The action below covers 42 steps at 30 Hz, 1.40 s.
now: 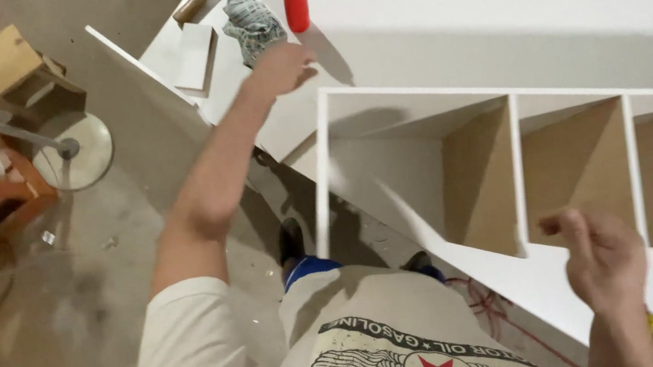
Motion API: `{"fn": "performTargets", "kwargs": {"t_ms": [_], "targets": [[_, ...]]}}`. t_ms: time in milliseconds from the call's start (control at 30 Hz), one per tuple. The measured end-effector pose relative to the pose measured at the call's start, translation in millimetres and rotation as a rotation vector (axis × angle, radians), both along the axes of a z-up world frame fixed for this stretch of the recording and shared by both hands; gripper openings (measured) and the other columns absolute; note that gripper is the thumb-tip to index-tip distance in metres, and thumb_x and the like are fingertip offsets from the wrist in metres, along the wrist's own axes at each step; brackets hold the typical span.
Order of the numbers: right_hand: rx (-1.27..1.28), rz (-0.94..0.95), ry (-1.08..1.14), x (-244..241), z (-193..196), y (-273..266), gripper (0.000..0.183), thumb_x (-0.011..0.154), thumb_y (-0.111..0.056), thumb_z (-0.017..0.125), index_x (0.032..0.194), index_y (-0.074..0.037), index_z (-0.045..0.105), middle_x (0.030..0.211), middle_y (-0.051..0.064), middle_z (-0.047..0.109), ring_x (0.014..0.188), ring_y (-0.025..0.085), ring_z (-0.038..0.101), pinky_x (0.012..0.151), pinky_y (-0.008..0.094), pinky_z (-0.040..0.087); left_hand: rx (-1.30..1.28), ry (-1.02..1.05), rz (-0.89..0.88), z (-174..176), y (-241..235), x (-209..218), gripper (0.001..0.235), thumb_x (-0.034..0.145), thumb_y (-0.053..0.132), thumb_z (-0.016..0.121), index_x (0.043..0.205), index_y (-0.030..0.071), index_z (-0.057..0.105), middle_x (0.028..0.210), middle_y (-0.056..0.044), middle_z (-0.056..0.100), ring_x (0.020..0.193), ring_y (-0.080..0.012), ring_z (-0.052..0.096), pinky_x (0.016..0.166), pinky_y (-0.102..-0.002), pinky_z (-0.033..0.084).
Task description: Aligning a side panel onto a wooden shelf structure and securing it with clamps.
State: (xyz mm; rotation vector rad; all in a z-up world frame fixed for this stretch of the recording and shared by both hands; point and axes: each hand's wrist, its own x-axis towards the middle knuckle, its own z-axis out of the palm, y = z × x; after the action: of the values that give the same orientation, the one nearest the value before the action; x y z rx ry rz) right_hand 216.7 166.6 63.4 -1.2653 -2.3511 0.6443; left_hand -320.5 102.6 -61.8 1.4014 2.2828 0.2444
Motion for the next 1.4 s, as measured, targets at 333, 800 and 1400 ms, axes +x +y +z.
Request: {"fn": "performTargets", "kwargs": {"t_ms": [333,800,1400], "targets": [[-0.429,-0.034,-0.273,-257.7,9.2,-126.4,0.047,0.098,-0.043,0.064,0.131,-0.011,0.068,0.072,0.013,0.073,0.068,0.031,0.069,0.066,0.045,0.055,-0.097,0.106,-0.365,-167.3,-6.4,13.9,0.092,0.076,0.050,0.081,0.156,0.023,0.043,0.164,-0.018,0.032,0.138,-0.0455,0.050,0.109,-0.058,0.045],[0.105,0.034,-0.588,-307.5,-61.7,-126.6,0.032,0.100,-0.041,0.057,0.102,-0.011,0.069,0.063,0.006,0.069,0.059,0.026,0.074,0.056,0.038,0.057,-0.034,0.223,-0.456,-207.0,10.1,-38.6,0.069,0.094,0.023,0.046,0.162,0.012,0.035,0.171,-0.010,0.026,0.155,-0.0348,0.023,0.128,-0.056,0.007],[-0.125,-0.169,-0.186,-459.2,-74.8,23.0,0.050,0.089,-0.053,0.043,0.102,-0.009,0.064,0.087,0.017,0.076,0.086,0.042,0.077,0.073,0.058,0.060,0.723,-0.485,0.133,-119.7,-90.5,25.5,0.042,0.117,0.032,0.038,0.149,0.012,0.057,0.143,-0.009,0.061,0.132,-0.0256,0.056,0.113,-0.039,0.041]]}}
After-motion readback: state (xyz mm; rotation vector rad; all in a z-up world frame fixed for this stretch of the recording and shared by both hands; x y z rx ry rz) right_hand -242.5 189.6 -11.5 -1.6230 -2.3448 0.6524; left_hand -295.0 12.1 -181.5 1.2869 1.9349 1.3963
